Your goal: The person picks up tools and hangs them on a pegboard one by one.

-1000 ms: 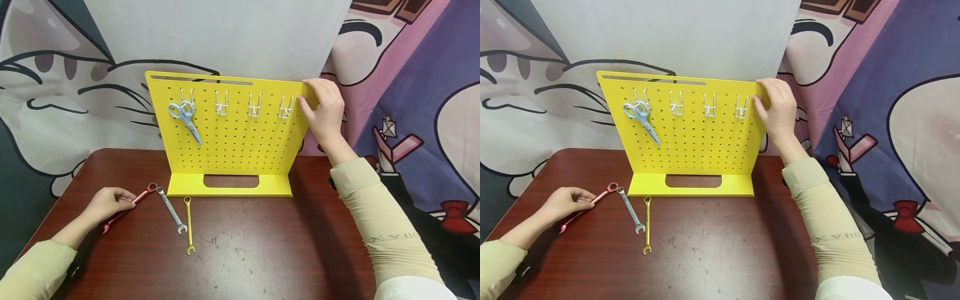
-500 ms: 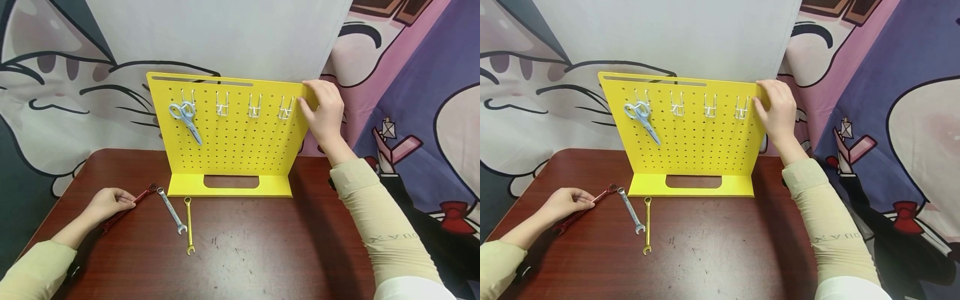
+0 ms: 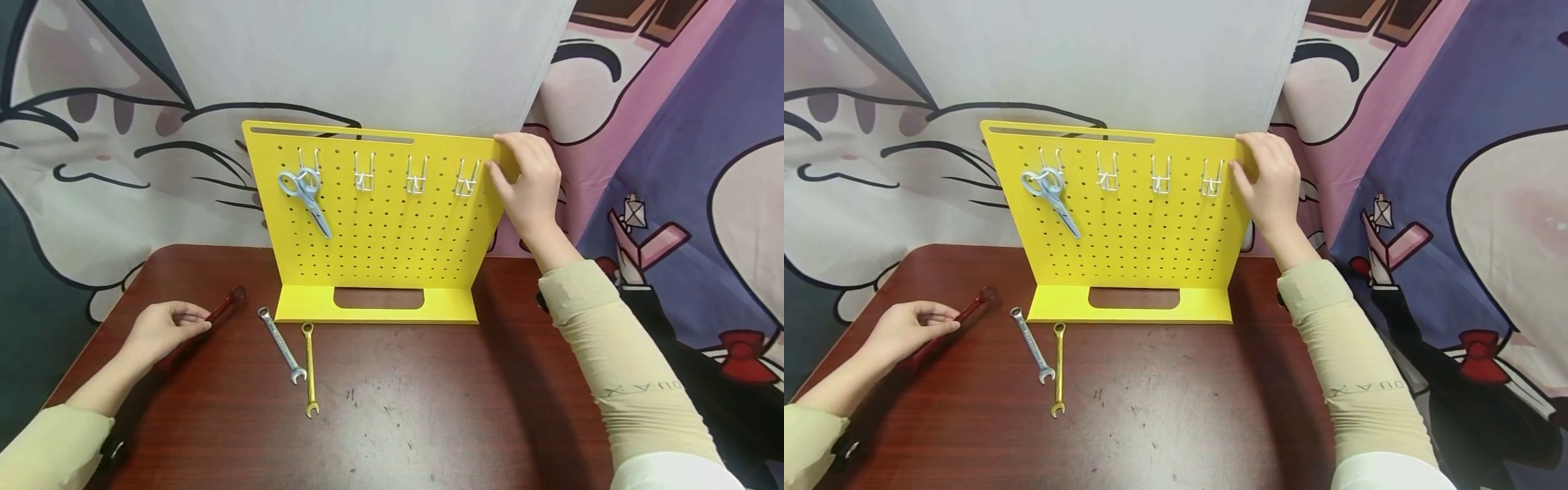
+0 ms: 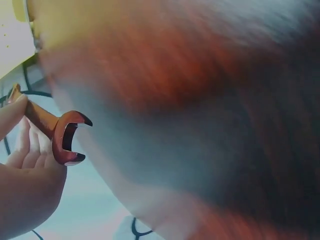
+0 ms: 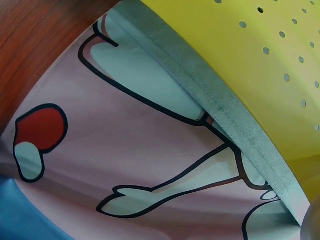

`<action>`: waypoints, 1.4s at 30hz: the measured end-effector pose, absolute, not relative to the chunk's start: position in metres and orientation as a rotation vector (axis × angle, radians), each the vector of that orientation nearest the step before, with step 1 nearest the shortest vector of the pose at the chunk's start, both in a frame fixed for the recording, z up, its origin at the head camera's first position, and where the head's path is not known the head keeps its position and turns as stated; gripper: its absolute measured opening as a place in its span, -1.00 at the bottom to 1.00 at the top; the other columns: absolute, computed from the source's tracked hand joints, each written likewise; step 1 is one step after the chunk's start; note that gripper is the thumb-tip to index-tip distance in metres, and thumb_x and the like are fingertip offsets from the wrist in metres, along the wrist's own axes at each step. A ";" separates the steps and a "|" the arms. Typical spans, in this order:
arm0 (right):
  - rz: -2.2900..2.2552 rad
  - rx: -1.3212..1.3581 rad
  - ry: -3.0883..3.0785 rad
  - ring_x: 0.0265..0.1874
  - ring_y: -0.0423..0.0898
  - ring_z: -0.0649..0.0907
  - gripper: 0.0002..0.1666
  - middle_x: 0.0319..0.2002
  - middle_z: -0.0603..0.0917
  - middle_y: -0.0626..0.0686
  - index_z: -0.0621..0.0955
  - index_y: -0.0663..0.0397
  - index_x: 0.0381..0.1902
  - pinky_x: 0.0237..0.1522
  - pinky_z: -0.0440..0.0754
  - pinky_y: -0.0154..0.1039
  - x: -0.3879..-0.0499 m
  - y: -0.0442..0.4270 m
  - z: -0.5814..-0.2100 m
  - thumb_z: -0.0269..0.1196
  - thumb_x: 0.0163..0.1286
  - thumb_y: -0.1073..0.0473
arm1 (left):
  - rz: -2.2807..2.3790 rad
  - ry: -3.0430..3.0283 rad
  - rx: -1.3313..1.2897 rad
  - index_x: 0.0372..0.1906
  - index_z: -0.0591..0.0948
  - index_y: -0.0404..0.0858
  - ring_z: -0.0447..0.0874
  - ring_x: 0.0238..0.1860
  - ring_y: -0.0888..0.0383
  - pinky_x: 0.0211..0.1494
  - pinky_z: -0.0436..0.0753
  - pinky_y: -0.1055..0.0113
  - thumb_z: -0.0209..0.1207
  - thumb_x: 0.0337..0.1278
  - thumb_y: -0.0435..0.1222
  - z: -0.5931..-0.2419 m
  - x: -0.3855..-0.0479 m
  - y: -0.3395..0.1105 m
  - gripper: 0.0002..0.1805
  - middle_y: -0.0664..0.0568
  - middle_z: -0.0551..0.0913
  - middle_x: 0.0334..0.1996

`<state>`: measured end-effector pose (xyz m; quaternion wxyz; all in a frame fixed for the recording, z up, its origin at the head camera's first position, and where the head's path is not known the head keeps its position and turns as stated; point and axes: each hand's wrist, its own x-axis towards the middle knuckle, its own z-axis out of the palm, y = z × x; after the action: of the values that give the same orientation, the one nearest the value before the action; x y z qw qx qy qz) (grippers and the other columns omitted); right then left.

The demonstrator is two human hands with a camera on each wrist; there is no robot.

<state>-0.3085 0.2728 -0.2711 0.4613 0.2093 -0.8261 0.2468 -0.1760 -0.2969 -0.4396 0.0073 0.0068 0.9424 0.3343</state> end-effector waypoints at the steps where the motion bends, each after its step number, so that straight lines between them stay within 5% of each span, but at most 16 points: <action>1: 0.620 0.510 -2.028 0.22 0.20 0.66 -0.63 0.12 0.78 0.23 0.72 0.22 0.17 0.44 0.52 -0.03 -0.309 0.272 -0.271 0.39 0.47 0.21 | 1.066 2.958 0.021 -0.08 0.77 -0.47 0.56 -0.41 0.65 -0.30 0.50 0.66 0.45 0.27 -0.32 -0.438 -0.176 -0.295 -0.73 -0.25 0.85 -0.27; 12: 0.658 0.501 -2.013 0.21 0.17 0.68 -0.65 0.09 0.80 0.18 0.75 0.17 0.13 0.42 0.54 -0.04 -0.310 0.269 -0.269 0.42 0.42 0.24 | 1.373 2.977 0.009 0.00 0.75 -0.45 0.59 -0.38 0.62 -0.35 0.61 0.58 0.44 0.31 -0.29 -0.421 -0.180 -0.253 -0.69 -0.24 0.85 -0.21; 18: 0.663 0.503 -2.006 0.22 0.17 0.68 -0.65 0.09 0.80 0.19 0.76 0.15 0.13 0.43 0.54 -0.05 -0.311 0.269 -0.268 0.42 0.42 0.23 | 1.647 2.820 0.001 0.08 0.71 -0.52 0.66 -0.34 0.61 -0.24 0.62 0.67 0.43 0.30 -0.35 -0.410 -0.184 -0.222 -0.63 0.43 0.76 -0.37; 21: 0.663 0.503 -2.007 0.22 0.18 0.68 -0.65 0.10 0.80 0.19 0.75 0.16 0.14 0.43 0.54 -0.04 -0.311 0.268 -0.269 0.42 0.43 0.23 | 1.801 2.715 0.021 0.11 0.67 -0.58 0.69 -0.31 0.60 -0.19 0.65 0.68 0.41 0.30 -0.40 -0.405 -0.186 -0.206 -0.61 0.60 0.68 -0.40; 29: 0.671 0.498 -2.008 0.22 0.18 0.68 -0.65 0.10 0.80 0.20 0.76 0.16 0.13 0.43 0.54 -0.04 -0.310 0.268 -0.270 0.42 0.42 0.23 | 2.075 2.511 0.055 0.02 0.71 -0.44 0.73 -0.23 0.53 -0.09 0.70 0.65 0.37 0.32 -0.46 -0.386 -0.191 -0.166 -0.77 0.53 0.72 -0.36; 35: 0.676 0.489 -2.010 0.21 0.18 0.68 -0.66 0.09 0.80 0.19 0.76 0.15 0.13 0.42 0.54 -0.03 -0.309 0.270 -0.271 0.43 0.42 0.23 | 2.175 2.423 0.096 0.05 0.68 -0.54 0.73 -0.22 0.47 -0.04 0.71 0.62 0.35 0.32 -0.48 -0.373 -0.199 -0.137 -0.73 0.48 0.74 -0.36; 42: 0.672 0.489 -2.012 0.20 0.18 0.68 -0.66 0.09 0.80 0.19 0.76 0.16 0.13 0.40 0.55 -0.03 -0.309 0.271 -0.271 0.42 0.42 0.23 | 2.332 2.281 0.128 -0.08 0.75 -0.24 0.73 -0.18 0.40 0.02 0.72 0.58 0.33 0.34 -0.50 -0.360 -0.214 -0.108 -0.84 0.42 0.75 -0.32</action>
<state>-0.3091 0.2707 -0.2709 0.4641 0.1990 -0.8187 0.2734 -0.2135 -0.1080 -0.3602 -0.0615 0.0392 0.6975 0.7129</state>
